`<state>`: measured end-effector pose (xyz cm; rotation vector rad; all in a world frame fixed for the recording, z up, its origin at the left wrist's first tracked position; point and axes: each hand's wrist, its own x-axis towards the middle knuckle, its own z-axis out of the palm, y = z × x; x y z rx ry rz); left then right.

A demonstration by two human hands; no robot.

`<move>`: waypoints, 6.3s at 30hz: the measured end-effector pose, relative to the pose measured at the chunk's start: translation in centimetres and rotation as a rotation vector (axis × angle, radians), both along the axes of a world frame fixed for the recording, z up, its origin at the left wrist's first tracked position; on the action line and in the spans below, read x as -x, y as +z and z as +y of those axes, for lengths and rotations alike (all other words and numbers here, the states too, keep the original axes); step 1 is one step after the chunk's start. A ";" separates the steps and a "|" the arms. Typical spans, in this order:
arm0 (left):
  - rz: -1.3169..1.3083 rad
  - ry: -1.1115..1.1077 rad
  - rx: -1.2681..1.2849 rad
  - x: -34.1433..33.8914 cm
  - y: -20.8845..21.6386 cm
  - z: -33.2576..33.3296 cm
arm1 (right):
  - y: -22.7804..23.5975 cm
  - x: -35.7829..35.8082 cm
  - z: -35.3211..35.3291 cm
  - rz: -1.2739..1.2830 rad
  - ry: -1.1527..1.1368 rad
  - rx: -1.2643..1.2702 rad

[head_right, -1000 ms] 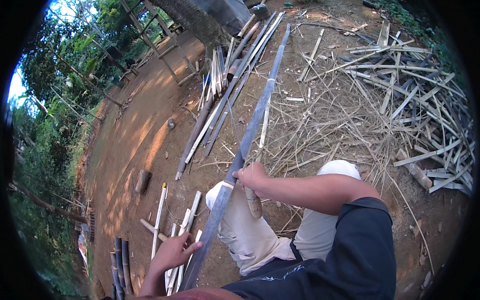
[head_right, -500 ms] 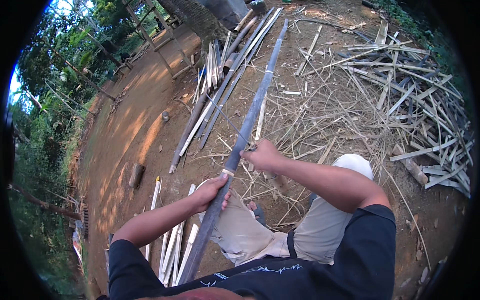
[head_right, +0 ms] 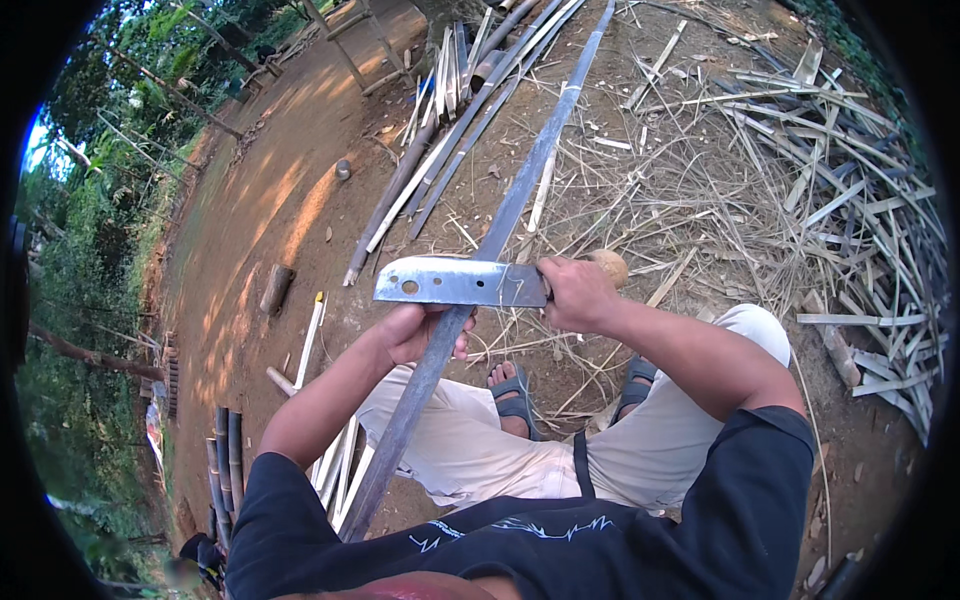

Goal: The person carves and shaves a bamboo slat using a large blade, then handles a long bamboo strip, turning and scraping it on several sides.

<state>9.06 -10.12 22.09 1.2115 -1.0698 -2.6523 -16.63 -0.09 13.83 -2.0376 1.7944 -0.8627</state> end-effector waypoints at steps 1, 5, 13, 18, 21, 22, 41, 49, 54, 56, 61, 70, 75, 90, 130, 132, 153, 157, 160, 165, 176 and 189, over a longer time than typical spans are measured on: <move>-0.081 0.042 -0.011 0.9 -0.1 0.7 | -0.4 1.0 0.3 0.020 -0.034 -0.056; -0.175 0.005 -0.054 1.6 -4.3 1.9 | -1.9 3.2 1.4 0.105 -0.189 -0.190; -0.123 0.072 -0.178 1.7 -5.4 5.0 | -3.1 6.4 2.8 0.286 -0.156 -0.089; -0.158 0.024 -0.206 -0.6 -5.1 5.4 | -2.8 8.3 -1.3 0.222 -0.412 -0.235; -0.166 0.043 -0.222 -2.0 -5.6 5.4 | -1.8 4.5 -0.7 0.322 -0.211 -0.268; -0.163 0.042 -0.235 -2.3 -5.5 5.3 | -1.7 3.6 -0.5 0.363 -0.127 -0.276; -0.102 0.080 -0.141 -4.6 -7.4 5.6 | -3.3 4.2 -5.3 0.507 0.037 -0.289; -0.096 0.044 -0.121 -7.1 -5.3 7.1 | -3.3 8.9 -8.2 0.124 -0.608 -0.503; -0.127 0.037 -0.075 -9.1 -1.8 11.6 | -4.6 8.7 -8.9 -0.095 -0.709 -0.375; -0.157 0.055 -0.082 -9.1 -1.1 12.9 | -5.6 8.2 -9.3 -0.334 -0.666 -0.447; -0.288 0.050 -0.023 -10.0 -1.7 17.7 | -1.5 -0.5 -7.4 -1.042 -0.607 -0.553; -0.477 -0.247 0.712 -9.1 -3.0 16.0 | -2.6 0.8 -5.5 -1.235 -0.581 -0.678; -0.482 -0.072 1.162 -2.2 -5.1 7.3 | -1.9 0.7 -4.9 -1.276 -0.494 -0.699; -0.113 0.025 -0.100 3.7 -8.3 4.9 | -1.7 1.7 0.2 -0.020 -0.096 -0.282; -0.008 -0.082 -0.371 -3.7 -10.8 8.0 | -5.1 6.3 0.6 0.290 -0.280 -0.335; 0.031 -0.075 -0.426 -3.4 -10.5 8.3 | -5.2 11.0 -0.7 0.126 -0.500 -0.438; 0.105 -0.006 -0.692 -2.8 -12.7 8.8 | -5.1 5.7 0.1 0.327 -0.243 -0.385; 0.056 0.006 -0.680 -2.6 -12.6 8.9 | -5.0 2.9 1.3 0.340 -0.085 -0.348; 0.025 -0.032 -0.629 -2.8 -12.1 9.9 | -6.0 2.2 1.3 0.305 0.053 -0.202; 0.103 -0.101 -0.664 -2.5 -12.3 9.7 | -6.7 7.8 -1.1 0.261 -0.300 -0.421; 0.137 -0.118 -0.737 -3.2 -12.0 10.2 | -5.2 6.6 -1.7 0.313 -0.309 -0.447; 0.165 -0.135 -0.806 -4.5 -14.0 9.0 | -5.3 4.9 -1.7 0.273 -0.370 -0.476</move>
